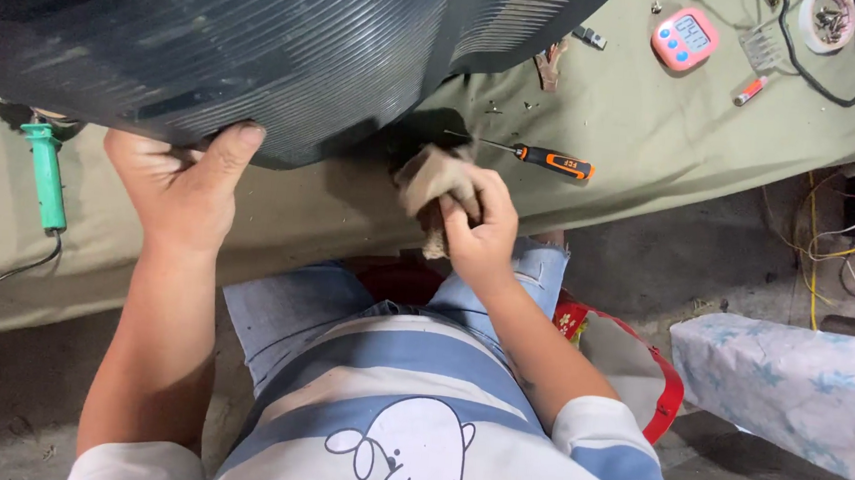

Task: Repairing and cleaning the internal components of a CRT television through a casing opening using a screwdriver and a cloth.

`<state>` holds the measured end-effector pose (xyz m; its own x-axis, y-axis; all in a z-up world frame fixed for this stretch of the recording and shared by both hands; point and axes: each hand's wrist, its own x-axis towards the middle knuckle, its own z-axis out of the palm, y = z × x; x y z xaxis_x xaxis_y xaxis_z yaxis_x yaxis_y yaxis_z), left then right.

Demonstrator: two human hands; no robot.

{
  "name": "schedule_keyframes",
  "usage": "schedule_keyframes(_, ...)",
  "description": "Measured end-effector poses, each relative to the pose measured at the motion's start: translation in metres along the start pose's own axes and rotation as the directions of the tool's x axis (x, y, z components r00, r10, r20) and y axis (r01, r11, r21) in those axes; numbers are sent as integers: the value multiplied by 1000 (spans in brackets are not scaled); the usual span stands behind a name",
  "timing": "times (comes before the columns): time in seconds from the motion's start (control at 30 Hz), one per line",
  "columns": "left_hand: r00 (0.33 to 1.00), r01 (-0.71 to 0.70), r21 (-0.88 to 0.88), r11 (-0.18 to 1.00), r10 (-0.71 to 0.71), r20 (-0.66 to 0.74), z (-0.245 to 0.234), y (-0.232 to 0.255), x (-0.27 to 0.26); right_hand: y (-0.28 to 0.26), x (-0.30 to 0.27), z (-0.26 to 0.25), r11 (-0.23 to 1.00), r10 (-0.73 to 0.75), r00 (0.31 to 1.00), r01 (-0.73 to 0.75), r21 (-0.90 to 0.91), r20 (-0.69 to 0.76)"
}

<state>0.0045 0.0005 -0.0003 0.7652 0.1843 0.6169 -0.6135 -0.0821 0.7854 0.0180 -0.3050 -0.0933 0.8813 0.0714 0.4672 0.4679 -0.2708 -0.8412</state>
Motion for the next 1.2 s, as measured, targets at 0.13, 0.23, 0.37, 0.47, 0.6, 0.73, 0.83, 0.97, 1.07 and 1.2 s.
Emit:
schedule_keyframes(0.13, 984, -148, 148, 978, 161, -76, 9, 11, -14, -5, -2, -6, 963, 159, 987, -161, 218, 27)
schedule_keyframes(0.23, 925, -287, 481, 829, 370, -85, 24, 45, -32, -23, -2, -7, 960, 128, 990, -140, 244, 68)
schedule_keyframes(0.37, 963, -259, 485, 835, 261, 66, 60, 66, -66, -58, 2, -2, 950, 44, 991, -81, 302, 128)
schedule_keyframes(0.47, 996, -87, 253, 964, 81, 34, 80, 51, -71, -69, -2, 8, 962, -146, 966, 88, 257, 215)
schedule_keyframes(0.6, 999, -33, 164, 986, 33, 2, 84, 46, -66, -64, 3, 1, 962, -214, 922, 141, 233, 323)
schedule_keyframes(0.73, 991, -110, 235, 966, 123, -44, 71, 48, -54, -32, 37, -39, 963, -211, 916, 255, -90, 340)
schedule_keyframes(0.83, 979, -155, 277, 948, 184, -83, 59, 51, -48, 11, 47, -76, 838, -90, 966, 205, -506, 242)
schedule_keyframes(0.97, 951, -205, 347, 915, 270, -150, 48, 50, -48, 47, 34, -104, 659, 111, 974, 75, -749, 195)
schedule_keyframes(1.07, 946, -202, 359, 911, 276, -169, 43, 48, -47, 84, 20, -124, 625, -75, 976, 205, -753, 203)
schedule_keyframes(1.2, 943, -204, 314, 927, 272, -190, 55, 54, -41, 82, 34, -121, 640, 70, 985, 75, -764, 156)
